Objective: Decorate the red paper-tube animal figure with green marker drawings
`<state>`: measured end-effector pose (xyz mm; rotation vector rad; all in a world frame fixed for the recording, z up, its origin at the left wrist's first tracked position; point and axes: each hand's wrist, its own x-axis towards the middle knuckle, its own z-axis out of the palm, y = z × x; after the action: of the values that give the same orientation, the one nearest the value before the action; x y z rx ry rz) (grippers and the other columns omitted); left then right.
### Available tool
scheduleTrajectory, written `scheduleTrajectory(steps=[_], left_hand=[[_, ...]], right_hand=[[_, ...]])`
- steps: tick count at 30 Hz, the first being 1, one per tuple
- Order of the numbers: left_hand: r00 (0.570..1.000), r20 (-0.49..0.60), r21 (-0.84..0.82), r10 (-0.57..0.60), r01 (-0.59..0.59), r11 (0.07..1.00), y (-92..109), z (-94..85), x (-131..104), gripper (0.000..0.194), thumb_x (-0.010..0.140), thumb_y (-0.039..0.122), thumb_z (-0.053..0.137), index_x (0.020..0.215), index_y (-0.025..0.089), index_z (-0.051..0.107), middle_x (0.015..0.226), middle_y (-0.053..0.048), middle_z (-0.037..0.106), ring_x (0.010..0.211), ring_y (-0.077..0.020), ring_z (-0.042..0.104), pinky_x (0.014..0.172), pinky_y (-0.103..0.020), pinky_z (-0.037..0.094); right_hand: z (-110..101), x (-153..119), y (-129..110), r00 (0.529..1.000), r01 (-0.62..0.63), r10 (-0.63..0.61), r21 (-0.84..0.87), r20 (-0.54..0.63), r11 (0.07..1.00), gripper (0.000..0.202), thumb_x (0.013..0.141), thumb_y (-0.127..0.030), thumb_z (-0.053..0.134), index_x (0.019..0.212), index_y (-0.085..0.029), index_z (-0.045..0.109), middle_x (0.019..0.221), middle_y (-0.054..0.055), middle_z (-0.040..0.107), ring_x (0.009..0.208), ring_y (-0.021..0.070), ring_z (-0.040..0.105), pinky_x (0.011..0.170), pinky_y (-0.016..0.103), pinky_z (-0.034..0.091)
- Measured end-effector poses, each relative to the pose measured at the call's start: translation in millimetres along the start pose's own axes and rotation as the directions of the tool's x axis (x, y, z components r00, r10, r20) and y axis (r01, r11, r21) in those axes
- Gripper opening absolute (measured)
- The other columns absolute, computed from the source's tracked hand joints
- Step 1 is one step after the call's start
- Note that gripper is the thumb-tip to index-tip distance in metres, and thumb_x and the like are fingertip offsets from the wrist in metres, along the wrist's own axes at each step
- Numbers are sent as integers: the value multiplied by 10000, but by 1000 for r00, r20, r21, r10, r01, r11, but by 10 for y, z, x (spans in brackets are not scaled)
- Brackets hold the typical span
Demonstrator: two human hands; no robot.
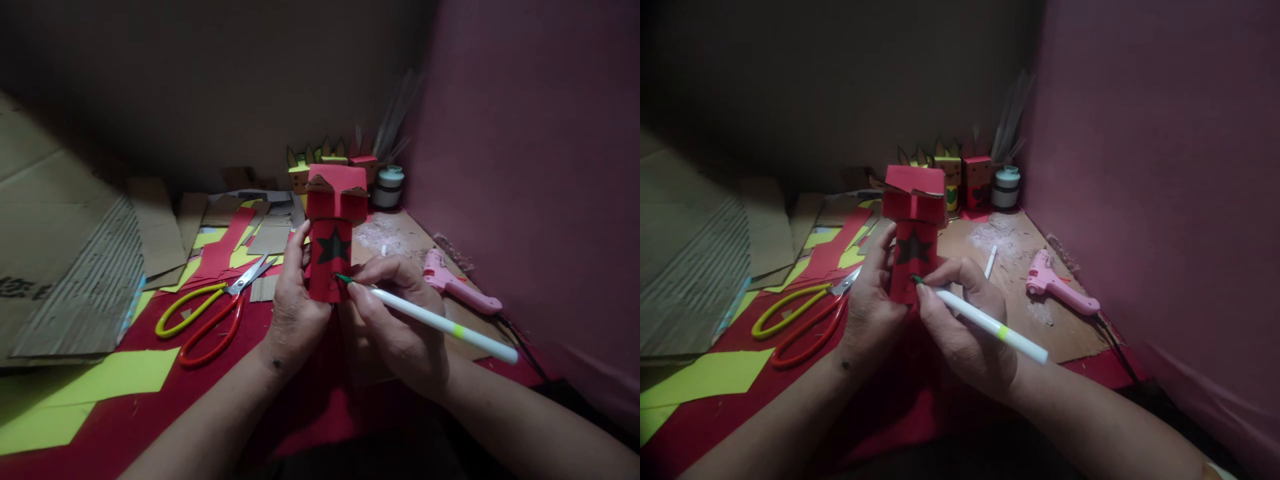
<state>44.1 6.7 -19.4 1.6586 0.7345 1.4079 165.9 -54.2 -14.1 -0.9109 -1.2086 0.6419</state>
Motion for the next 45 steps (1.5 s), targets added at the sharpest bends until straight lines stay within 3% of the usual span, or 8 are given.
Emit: scheduleTrajectory(steps=[7,14,23,31,45], left_hand=[[1000,7,24,15,-15,1000,-3,-12,-6,784,772,248,884,1428,238,455,1253,-115,729,1066,-268,765,931,-401,661],[1000,4,13,13,-13,1000,-9,4,3,802,759,217,882,1424,189,435,1275,-140,725,1085,-265,762,916,-357,664],[1000,13,26,7,-7,1000,-12,-9,7,811,768,253,888,1439,225,432,1299,-132,717,1126,-295,751,951,-408,659],[1000,22,29,-8,7,1000,-11,-26,22,847,735,285,911,1442,243,447,1234,-116,740,907,-276,805,790,-381,700],[1000,18,48,8,-9,999,-12,-24,18,845,744,288,907,1445,220,440,1239,-128,736,955,-279,797,832,-386,691]], right_hand=[[6,1,-19,1000,-3,3,4,-1,1000,134,855,-143,700,842,-255,630,629,-73,540,524,103,501,474,226,430],[5,3,-8,999,-14,13,30,40,999,144,880,-141,683,837,-256,608,573,-96,440,486,88,409,448,217,350],[1,2,6,999,8,-8,-11,-31,1000,129,863,-155,705,852,-255,624,617,-71,539,508,103,501,457,228,436],[2,0,-8,1000,4,-4,-18,-9,1000,143,851,-142,693,820,-254,610,601,-76,509,482,95,455,434,229,394],[4,-1,-12,1000,5,-4,-17,10,1000,136,863,-145,691,829,-248,608,616,-65,533,499,100,468,450,225,406]])
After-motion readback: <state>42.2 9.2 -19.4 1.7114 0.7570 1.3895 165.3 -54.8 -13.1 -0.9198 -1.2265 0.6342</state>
